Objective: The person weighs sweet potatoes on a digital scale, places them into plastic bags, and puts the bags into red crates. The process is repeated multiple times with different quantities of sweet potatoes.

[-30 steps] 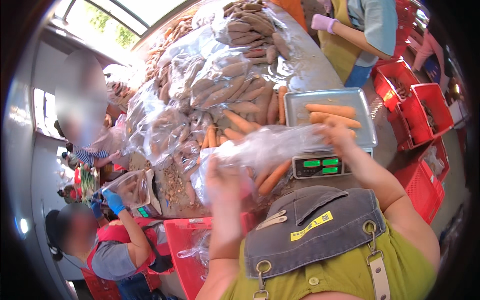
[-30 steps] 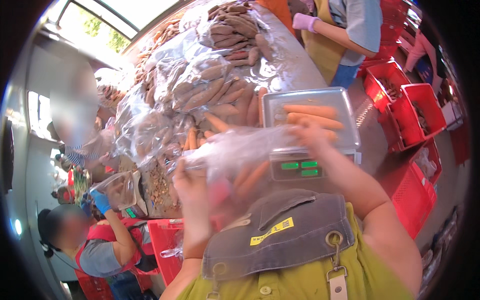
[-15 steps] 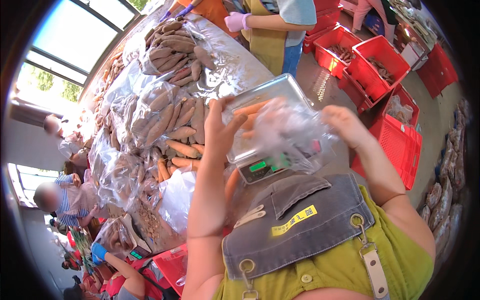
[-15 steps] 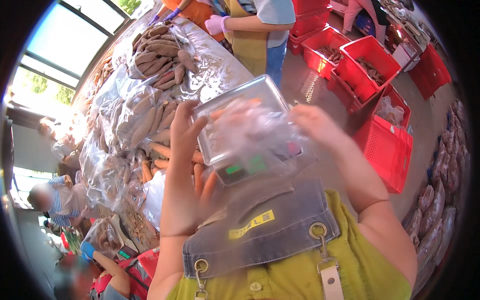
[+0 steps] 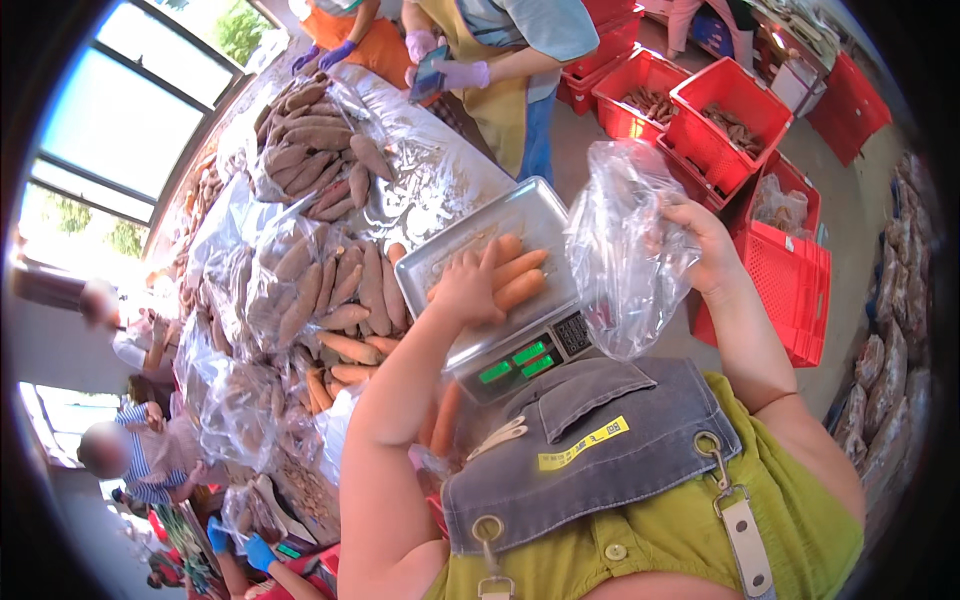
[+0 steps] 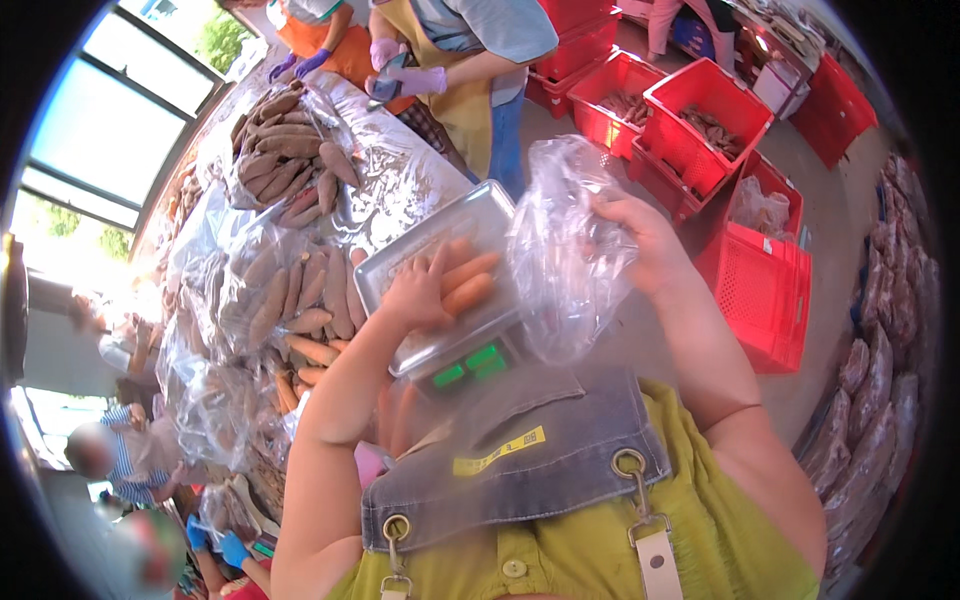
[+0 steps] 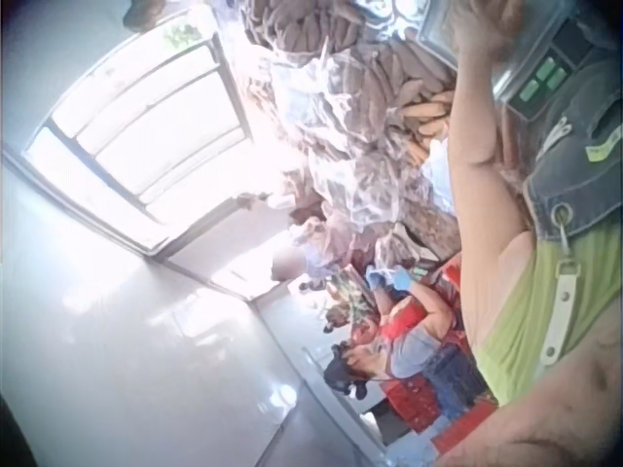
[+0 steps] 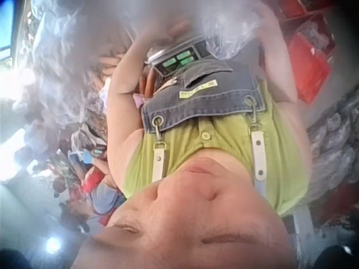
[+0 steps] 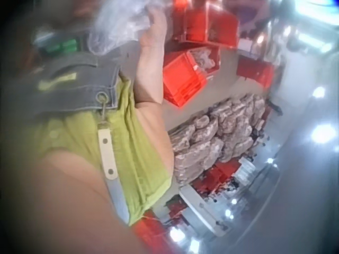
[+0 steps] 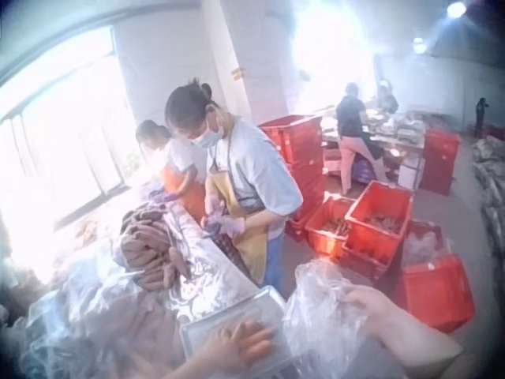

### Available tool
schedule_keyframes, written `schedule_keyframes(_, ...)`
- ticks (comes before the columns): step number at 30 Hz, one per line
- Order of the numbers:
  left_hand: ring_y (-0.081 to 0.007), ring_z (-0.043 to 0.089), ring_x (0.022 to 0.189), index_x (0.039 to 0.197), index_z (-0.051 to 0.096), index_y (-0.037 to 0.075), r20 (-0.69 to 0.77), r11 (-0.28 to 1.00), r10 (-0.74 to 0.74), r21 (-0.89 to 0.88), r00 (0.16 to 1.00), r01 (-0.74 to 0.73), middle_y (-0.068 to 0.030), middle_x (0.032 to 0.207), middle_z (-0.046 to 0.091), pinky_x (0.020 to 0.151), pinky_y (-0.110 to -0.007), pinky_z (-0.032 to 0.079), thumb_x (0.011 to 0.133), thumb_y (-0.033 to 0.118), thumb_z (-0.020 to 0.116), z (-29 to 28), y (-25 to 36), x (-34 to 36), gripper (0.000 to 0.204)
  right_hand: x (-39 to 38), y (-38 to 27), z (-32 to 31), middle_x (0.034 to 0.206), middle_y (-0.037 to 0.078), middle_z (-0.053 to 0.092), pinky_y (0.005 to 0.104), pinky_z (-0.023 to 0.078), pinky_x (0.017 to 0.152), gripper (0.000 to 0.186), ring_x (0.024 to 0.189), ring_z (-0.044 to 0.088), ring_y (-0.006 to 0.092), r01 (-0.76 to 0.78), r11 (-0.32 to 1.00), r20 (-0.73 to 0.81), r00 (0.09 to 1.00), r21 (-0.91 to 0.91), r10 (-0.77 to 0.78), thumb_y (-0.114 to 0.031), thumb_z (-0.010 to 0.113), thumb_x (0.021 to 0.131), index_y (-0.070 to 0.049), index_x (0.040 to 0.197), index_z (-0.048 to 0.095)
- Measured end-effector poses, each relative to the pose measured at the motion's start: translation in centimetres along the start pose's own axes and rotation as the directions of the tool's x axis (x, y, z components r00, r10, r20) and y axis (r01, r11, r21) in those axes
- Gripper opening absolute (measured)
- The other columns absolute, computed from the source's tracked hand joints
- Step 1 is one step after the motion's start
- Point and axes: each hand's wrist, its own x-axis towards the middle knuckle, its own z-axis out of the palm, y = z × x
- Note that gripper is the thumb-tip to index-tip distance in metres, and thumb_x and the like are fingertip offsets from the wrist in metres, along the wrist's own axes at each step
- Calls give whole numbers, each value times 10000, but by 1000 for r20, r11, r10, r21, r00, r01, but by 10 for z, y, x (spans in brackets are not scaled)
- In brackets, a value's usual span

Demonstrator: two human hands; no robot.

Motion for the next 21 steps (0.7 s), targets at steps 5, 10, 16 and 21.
schedule_keyframes(5,-438,458,1117,1451,212,82,-125,966,55,257,991,-22,-261,1203,446,935,-527,375,640,202,697,22,0,-38,953,38,22,10,804,79,583,293,453,630,214,656,555,160,-90,985,142,987,148,69,-101,504,838,-41,1040,544)
schedule_keyframes(10,-405,477,1063,1366,344,42,-196,992,123,29,973,-120,-244,1134,473,891,-506,396,660,181,651,20,-27,-32,782,80,54,5,626,15,426,276,353,551,111,498,383,109,-366,821,364,907,438,210,-125,450,858,-45,786,475)
schedule_keyframes(16,-365,515,997,1139,483,-52,-555,913,241,409,796,9,-212,1055,523,854,-443,422,721,131,554,69,-32,-52,462,93,60,-10,537,-26,316,264,309,486,241,457,316,104,-204,863,70,979,462,193,-165,439,880,-101,652,398)
schedule_keyframes(21,-319,532,926,1041,526,-15,-447,950,99,309,889,49,-163,952,542,819,-406,437,649,127,618,56,-22,-57,428,76,77,-32,563,-16,348,254,297,469,203,466,333,100,-244,861,1,962,447,272,-131,410,892,-86,695,414)
